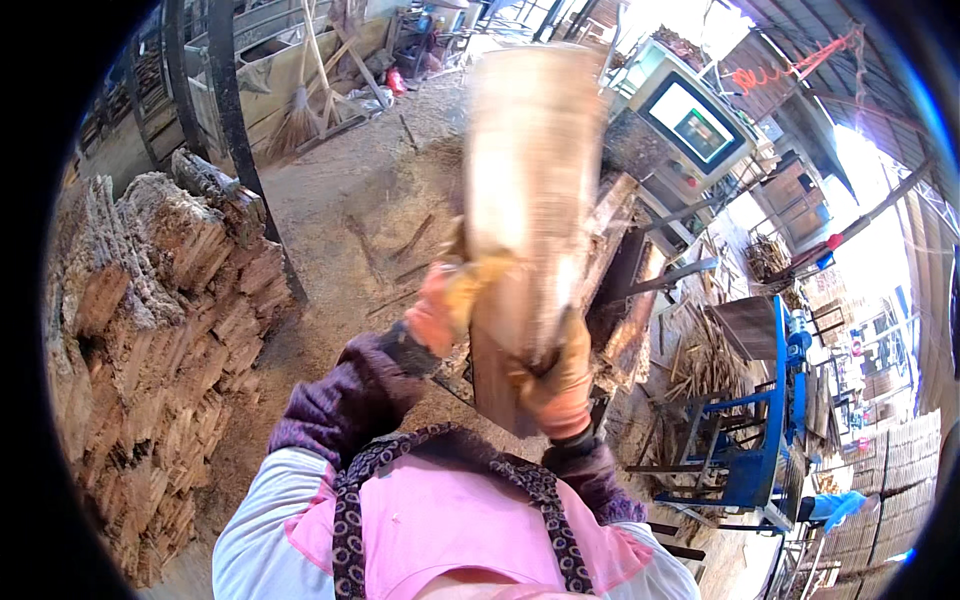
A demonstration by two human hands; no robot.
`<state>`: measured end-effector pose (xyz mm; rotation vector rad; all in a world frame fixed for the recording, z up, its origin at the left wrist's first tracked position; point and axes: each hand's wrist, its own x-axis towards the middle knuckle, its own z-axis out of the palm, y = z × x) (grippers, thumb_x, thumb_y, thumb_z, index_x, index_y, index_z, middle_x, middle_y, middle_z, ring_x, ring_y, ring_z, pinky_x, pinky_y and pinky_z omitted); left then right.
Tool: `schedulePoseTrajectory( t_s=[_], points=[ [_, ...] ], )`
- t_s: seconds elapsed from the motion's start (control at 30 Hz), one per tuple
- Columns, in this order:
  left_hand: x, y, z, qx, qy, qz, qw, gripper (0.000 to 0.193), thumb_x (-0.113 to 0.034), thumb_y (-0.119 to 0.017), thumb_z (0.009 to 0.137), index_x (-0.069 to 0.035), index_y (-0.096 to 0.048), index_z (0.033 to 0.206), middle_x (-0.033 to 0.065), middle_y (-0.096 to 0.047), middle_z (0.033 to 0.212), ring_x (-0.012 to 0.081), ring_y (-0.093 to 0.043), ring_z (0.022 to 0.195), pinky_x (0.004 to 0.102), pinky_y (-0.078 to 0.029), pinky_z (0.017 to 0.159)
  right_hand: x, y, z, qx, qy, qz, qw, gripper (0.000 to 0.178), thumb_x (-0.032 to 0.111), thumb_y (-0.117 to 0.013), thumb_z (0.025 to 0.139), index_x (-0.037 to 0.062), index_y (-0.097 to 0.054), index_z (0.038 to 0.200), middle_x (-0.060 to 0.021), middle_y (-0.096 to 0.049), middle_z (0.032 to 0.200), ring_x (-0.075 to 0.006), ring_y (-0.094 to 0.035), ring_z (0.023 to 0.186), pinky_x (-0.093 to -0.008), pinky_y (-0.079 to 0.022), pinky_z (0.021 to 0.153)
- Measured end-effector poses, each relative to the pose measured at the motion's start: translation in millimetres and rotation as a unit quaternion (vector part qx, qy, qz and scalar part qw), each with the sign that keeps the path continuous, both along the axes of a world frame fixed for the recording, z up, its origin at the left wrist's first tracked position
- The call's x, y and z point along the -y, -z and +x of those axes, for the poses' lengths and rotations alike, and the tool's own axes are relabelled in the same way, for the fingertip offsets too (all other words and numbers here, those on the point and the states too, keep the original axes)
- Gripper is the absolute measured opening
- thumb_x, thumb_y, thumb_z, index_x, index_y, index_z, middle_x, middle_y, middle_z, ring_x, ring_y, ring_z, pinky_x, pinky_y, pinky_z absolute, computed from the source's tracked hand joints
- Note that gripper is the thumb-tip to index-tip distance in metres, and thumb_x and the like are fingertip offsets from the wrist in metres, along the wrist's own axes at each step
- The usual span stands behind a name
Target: The person manually lifts and stacks large, rough-cut wooden planks from a pile onto a metal rack. They wear gloves and handle the wood one piece at a time, moving from a large pile to a designated stacking area.
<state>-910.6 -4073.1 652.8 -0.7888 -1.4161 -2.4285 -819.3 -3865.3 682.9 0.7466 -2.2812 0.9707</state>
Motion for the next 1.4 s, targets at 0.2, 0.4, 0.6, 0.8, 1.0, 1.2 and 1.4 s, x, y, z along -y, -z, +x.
schedulePoseTrajectory(
  t_s=[0.2, 0.4, 0.6, 0.8, 1.0, 1.2, 1.4],
  points=[
    [-87, -74, 8, 0.066, 0.068, -0.069, 0.993, 0.075, -0.018, -0.076, 0.094, -0.003, -0.035, 0.155, 0.0107, -0.054, 0.145, 0.0161, -0.050, 0.132, 0.0308, -0.043, 0.110, -100, 2, -72, -0.031, 0.002, -0.211, 0.977, 0.093, 0.036, -0.076, 0.090, 0.0114, -0.019, 0.160, -0.0190, -0.054, 0.143, -0.0332, -0.060, 0.122, -0.0437, -0.050, 0.105],
    [-59, 13, 19, 0.143, 0.077, -0.063, 0.985, 0.066, -0.021, -0.076, 0.095, -0.004, -0.044, 0.151, 0.0118, -0.053, 0.149, 0.0207, -0.050, 0.135, 0.0368, -0.041, 0.113, -177, 71, -268, 0.237, 0.181, -0.037, 0.954, 0.056, 0.026, -0.067, 0.093, 0.0109, -0.048, 0.143, -0.0227, -0.064, 0.122, -0.0345, -0.066, 0.104, -0.0453, -0.054, 0.088],
    [134, 141, 46, 0.283, -0.117, -0.247, 0.919, 0.063, -0.028, -0.078, 0.092, -0.003, -0.052, 0.144, 0.0123, -0.062, 0.133, 0.0215, -0.057, 0.121, 0.0361, -0.047, 0.103, -44, -4, -238, -0.058, 0.280, 0.162, 0.944, 0.060, 0.026, -0.069, 0.095, 0.0054, -0.050, 0.148, -0.0262, -0.053, 0.144, -0.0392, -0.054, 0.130, -0.0490, -0.043, 0.109],
    [314, 216, 83, 0.367, -0.387, -0.143, 0.834, 0.059, -0.036, -0.076, 0.092, -0.002, -0.057, 0.137, 0.0113, -0.069, 0.117, 0.0212, -0.065, 0.106, 0.0337, -0.053, 0.091, 260, 8, -188, 0.003, -0.236, 0.019, 0.972, 0.082, 0.032, -0.083, 0.081, 0.0020, -0.046, 0.148, -0.0231, -0.051, 0.148, -0.0372, -0.049, 0.137, -0.0455, -0.039, 0.115],
    [369, 148, 119, 0.454, -0.377, -0.164, 0.791, 0.054, -0.035, -0.068, 0.098, -0.005, -0.054, 0.142, 0.0127, -0.062, 0.133, 0.0245, -0.062, 0.115, 0.0360, -0.054, 0.095, 505, 169, -253, 0.230, -0.283, 0.039, 0.930, 0.107, 0.038, -0.092, 0.070, 0.0032, -0.034, 0.153, -0.0228, -0.041, 0.154, -0.0334, -0.044, 0.140, -0.0424, -0.040, 0.116],
    [393, 232, 146, 0.454, -0.349, -0.183, 0.800, 0.047, -0.030, -0.069, 0.099, -0.002, -0.060, 0.136, 0.0130, -0.069, 0.122, 0.0244, -0.065, 0.109, 0.0373, -0.056, 0.092, 587, 205, -238, 0.447, -0.379, -0.186, 0.789, 0.097, 0.018, -0.087, 0.068, 0.0073, -0.038, 0.151, -0.0184, -0.045, 0.138, -0.0326, -0.051, 0.125, -0.0449, -0.046, 0.108],
    [387, 186, 82, 0.443, -0.212, -0.029, 0.871, 0.064, -0.044, -0.065, 0.099, -0.006, -0.048, 0.147, 0.0133, -0.062, 0.135, 0.0222, -0.062, 0.117, 0.0395, -0.052, 0.099, 569, 165, -258, 0.272, -0.323, -0.096, 0.901, 0.086, 0.008, -0.085, 0.072, 0.0066, -0.043, 0.148, -0.0143, -0.057, 0.127, -0.0245, -0.061, 0.112, -0.0381, -0.052, 0.098]
  ],
)
